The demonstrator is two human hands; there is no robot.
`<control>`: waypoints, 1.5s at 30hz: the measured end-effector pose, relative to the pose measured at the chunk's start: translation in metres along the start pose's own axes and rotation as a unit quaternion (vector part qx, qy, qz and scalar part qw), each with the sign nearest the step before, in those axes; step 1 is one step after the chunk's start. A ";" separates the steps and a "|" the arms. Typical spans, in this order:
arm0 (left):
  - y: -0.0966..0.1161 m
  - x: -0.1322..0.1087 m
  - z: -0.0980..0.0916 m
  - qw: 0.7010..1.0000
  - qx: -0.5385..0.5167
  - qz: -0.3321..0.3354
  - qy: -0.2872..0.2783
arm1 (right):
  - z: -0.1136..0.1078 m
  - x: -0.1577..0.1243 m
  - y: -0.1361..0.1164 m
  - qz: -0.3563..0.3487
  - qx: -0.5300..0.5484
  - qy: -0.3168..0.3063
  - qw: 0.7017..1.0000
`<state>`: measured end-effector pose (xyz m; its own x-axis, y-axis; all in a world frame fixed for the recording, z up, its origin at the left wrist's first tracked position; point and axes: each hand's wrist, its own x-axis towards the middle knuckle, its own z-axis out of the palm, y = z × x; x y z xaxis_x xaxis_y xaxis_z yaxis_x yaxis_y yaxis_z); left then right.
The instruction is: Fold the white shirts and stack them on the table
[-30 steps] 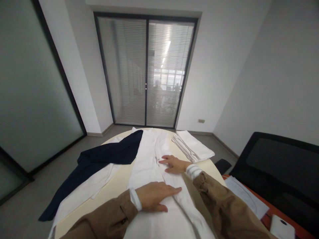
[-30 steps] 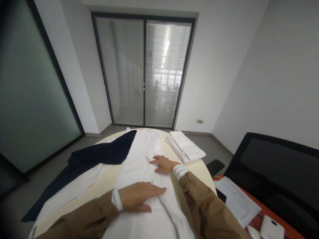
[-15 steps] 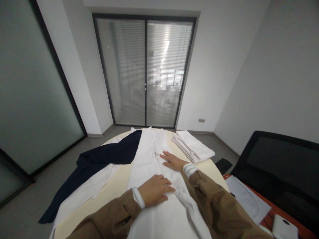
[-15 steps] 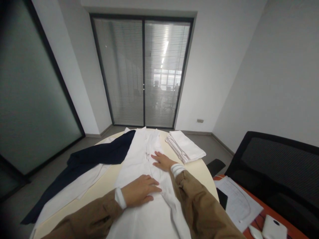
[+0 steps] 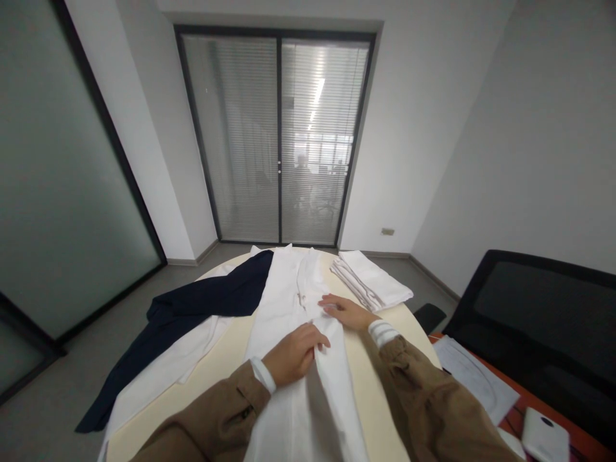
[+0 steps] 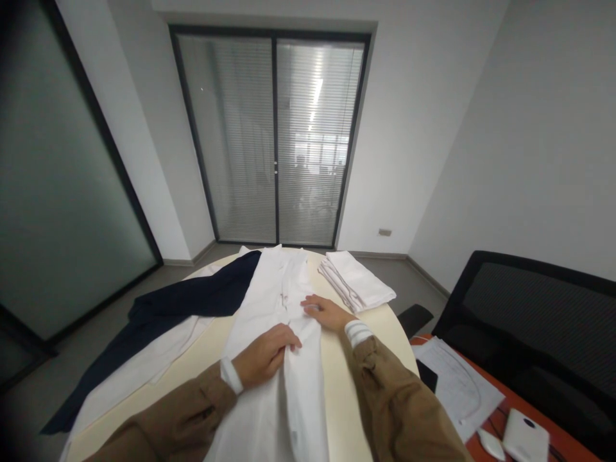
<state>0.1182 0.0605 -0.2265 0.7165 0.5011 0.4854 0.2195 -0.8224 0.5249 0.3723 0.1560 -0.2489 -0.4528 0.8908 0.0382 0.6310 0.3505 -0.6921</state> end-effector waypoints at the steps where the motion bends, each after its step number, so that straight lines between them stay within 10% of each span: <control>1: 0.001 -0.001 -0.003 0.999 0.010 -0.004 -0.036 | 0.001 0.002 -0.001 0.000 0.002 0.017 1.000; 7: 0.008 -0.012 0.003 0.981 0.042 0.003 -0.187 | 0.013 0.017 -0.014 0.024 -0.112 0.082 0.990; 13: 0.005 -0.014 0.010 0.981 0.031 0.031 -0.189 | 0.021 0.037 -0.039 -0.033 -0.106 0.001 0.994; 31: 0.000 -0.012 -0.007 0.975 0.032 0.044 -0.214 | 0.023 0.075 -0.048 0.048 -0.270 0.154 0.949; 45: -0.003 -0.020 -0.004 0.965 -0.003 -0.001 -0.263 | 0.050 0.077 -0.042 -0.009 -0.232 0.125 0.965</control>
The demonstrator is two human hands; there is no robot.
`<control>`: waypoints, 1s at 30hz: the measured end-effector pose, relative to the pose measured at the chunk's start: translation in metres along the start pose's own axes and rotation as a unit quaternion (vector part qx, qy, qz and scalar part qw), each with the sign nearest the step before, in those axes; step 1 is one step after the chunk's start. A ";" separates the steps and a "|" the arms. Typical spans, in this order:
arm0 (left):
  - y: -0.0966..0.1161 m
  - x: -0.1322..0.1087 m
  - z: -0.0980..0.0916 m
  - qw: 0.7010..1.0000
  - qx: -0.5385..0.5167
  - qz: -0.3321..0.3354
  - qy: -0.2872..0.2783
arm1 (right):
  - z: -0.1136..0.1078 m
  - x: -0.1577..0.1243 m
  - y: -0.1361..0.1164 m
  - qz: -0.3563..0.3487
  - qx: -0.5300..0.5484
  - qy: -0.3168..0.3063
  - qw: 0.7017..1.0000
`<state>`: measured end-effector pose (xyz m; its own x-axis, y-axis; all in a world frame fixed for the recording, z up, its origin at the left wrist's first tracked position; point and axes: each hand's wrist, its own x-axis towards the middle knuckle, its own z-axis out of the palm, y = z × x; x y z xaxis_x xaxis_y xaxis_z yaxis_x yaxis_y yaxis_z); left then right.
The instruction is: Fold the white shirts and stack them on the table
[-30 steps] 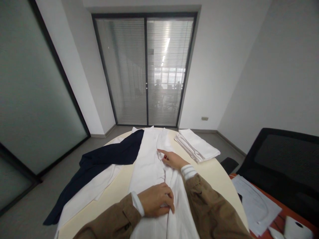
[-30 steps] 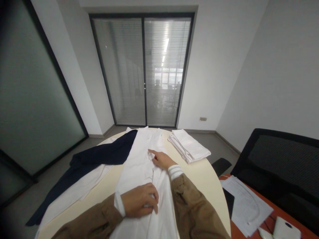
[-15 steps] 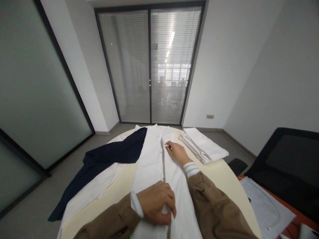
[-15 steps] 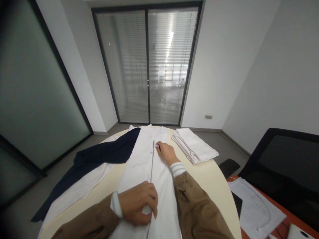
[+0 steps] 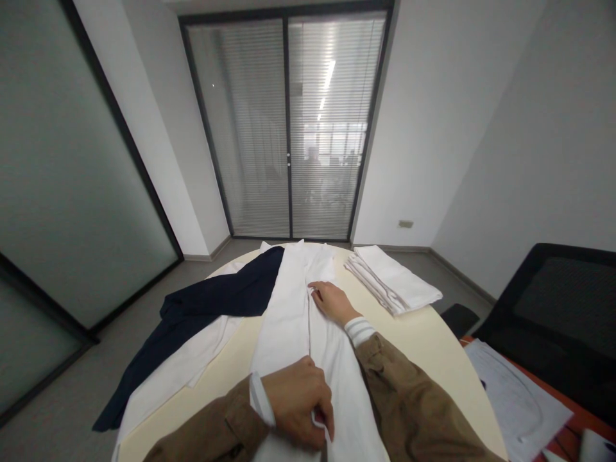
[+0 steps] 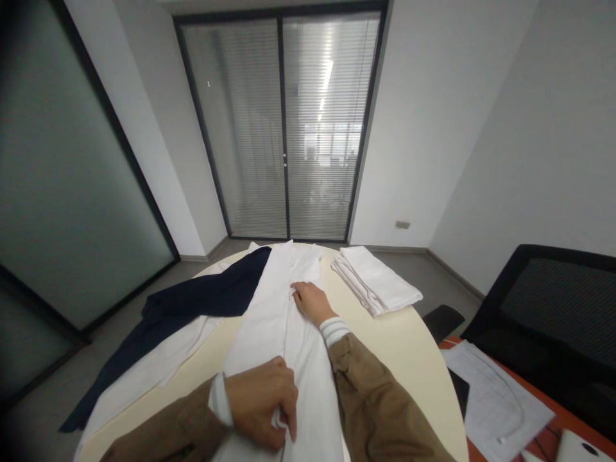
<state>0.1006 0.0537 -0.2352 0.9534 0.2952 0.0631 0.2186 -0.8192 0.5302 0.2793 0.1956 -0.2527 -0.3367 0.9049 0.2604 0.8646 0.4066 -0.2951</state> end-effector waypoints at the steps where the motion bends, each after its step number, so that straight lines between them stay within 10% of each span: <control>1: 0.000 -0.001 0.000 1.000 -0.004 -0.008 -0.011 | 0.002 -0.001 -0.002 -0.005 -0.008 -0.006 1.000; 13: 0.015 -0.009 -0.009 0.985 0.022 -0.077 -0.155 | 0.012 -0.010 -0.001 -0.019 -0.008 -0.023 1.000; 30: 0.009 -0.015 -0.006 0.986 -0.038 -0.091 -0.137 | -0.013 0.013 -0.004 0.000 -0.075 0.040 0.996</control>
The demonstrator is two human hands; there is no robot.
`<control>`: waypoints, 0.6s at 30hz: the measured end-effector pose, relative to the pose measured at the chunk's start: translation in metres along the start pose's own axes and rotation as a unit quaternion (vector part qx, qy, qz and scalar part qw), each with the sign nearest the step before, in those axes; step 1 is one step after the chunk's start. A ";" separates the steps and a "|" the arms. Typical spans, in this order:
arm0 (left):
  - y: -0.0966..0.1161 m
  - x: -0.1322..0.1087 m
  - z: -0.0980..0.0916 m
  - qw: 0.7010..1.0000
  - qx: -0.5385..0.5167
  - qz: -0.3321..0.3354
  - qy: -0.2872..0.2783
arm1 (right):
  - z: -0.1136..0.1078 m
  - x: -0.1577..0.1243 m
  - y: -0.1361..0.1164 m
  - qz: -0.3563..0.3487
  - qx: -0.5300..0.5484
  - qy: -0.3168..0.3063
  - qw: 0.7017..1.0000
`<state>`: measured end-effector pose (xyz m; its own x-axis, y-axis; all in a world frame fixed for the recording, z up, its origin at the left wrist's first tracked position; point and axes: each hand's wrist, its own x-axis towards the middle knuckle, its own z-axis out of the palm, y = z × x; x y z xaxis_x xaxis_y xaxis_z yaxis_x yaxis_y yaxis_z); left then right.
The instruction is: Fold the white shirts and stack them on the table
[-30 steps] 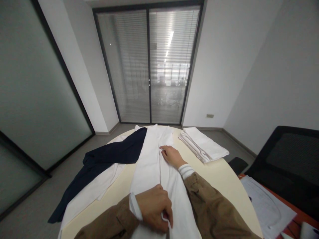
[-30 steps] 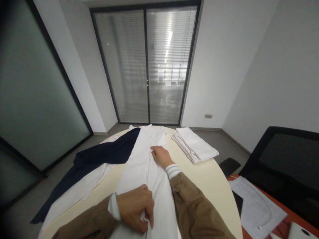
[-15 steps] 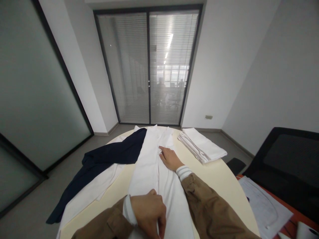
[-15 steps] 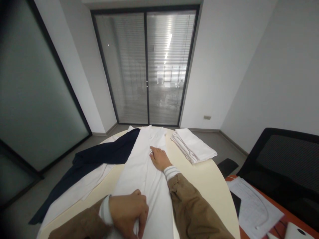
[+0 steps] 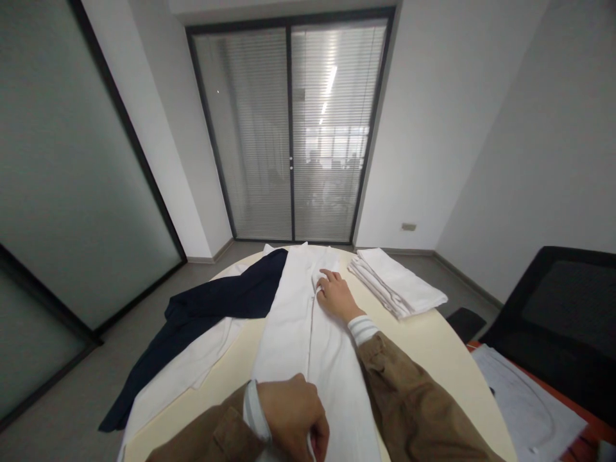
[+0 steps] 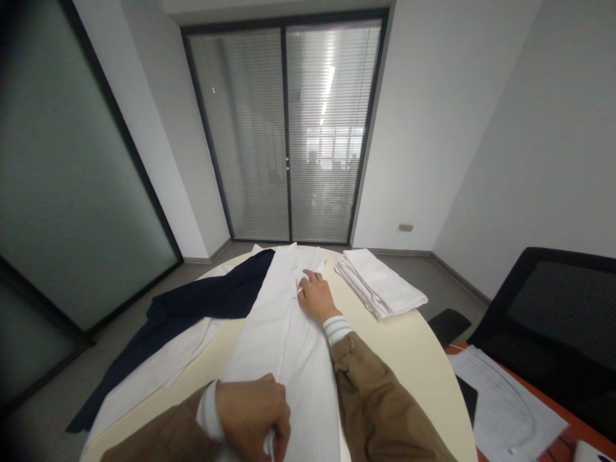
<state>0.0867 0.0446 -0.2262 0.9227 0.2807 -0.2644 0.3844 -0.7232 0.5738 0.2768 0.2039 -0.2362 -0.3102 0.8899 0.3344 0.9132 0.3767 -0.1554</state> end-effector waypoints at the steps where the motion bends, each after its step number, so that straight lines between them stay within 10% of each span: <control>1: -0.001 0.001 0.001 1.000 0.003 -0.005 -0.004 | 0.003 0.001 0.003 -0.026 0.024 -0.013 0.999; 18: -0.010 0.004 0.007 0.998 0.033 -0.008 -0.052 | 0.031 0.007 0.009 -0.081 0.042 0.001 0.996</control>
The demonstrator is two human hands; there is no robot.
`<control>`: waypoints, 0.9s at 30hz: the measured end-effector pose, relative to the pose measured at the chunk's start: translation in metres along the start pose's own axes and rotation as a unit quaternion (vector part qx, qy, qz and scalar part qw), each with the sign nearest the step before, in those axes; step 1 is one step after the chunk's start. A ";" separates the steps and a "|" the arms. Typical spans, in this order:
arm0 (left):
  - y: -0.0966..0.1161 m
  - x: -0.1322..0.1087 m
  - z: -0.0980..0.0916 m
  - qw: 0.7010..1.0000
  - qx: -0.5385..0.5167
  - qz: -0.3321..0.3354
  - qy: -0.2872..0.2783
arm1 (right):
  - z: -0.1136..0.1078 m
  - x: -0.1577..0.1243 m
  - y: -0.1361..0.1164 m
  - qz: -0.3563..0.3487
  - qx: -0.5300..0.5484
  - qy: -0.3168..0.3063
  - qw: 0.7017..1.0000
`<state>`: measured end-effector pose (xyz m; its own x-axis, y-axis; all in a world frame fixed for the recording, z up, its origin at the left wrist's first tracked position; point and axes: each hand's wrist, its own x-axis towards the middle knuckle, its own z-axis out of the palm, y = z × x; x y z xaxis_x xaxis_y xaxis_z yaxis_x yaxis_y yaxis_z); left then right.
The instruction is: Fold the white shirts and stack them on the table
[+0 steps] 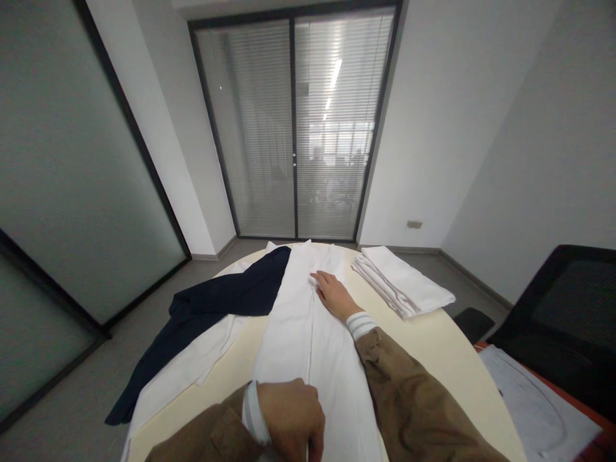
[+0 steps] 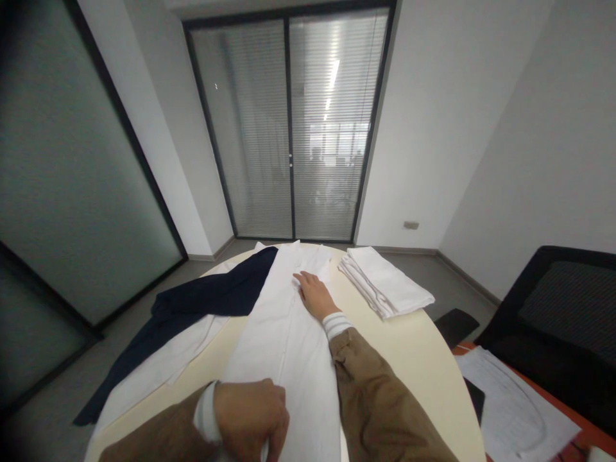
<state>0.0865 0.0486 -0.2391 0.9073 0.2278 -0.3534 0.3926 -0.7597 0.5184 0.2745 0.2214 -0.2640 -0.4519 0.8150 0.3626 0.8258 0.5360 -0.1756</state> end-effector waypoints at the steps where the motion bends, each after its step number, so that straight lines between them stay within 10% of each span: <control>1: 0.001 0.000 0.000 1.000 0.001 0.000 -0.005 | -0.001 -0.002 0.002 0.002 0.001 -0.004 1.000; 12: -0.010 -0.008 0.008 0.996 -0.064 0.067 0.008 | -0.005 -0.045 -0.063 0.212 -0.002 -0.158 0.964; 21: 0.014 -0.029 -0.013 0.994 -0.105 -0.026 -0.024 | 0.000 -0.066 -0.081 0.159 -0.002 -0.097 0.983; 27: 0.013 -0.062 -0.057 0.960 -0.266 0.056 0.062 | -0.020 -0.092 -0.095 0.113 0.003 -0.120 0.986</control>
<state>0.0439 0.0588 -0.1658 0.9461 0.2597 -0.1937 0.2832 -0.3727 0.8837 0.2442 0.0913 -0.2624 -0.3248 0.9418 0.0862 0.9129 0.3360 -0.2319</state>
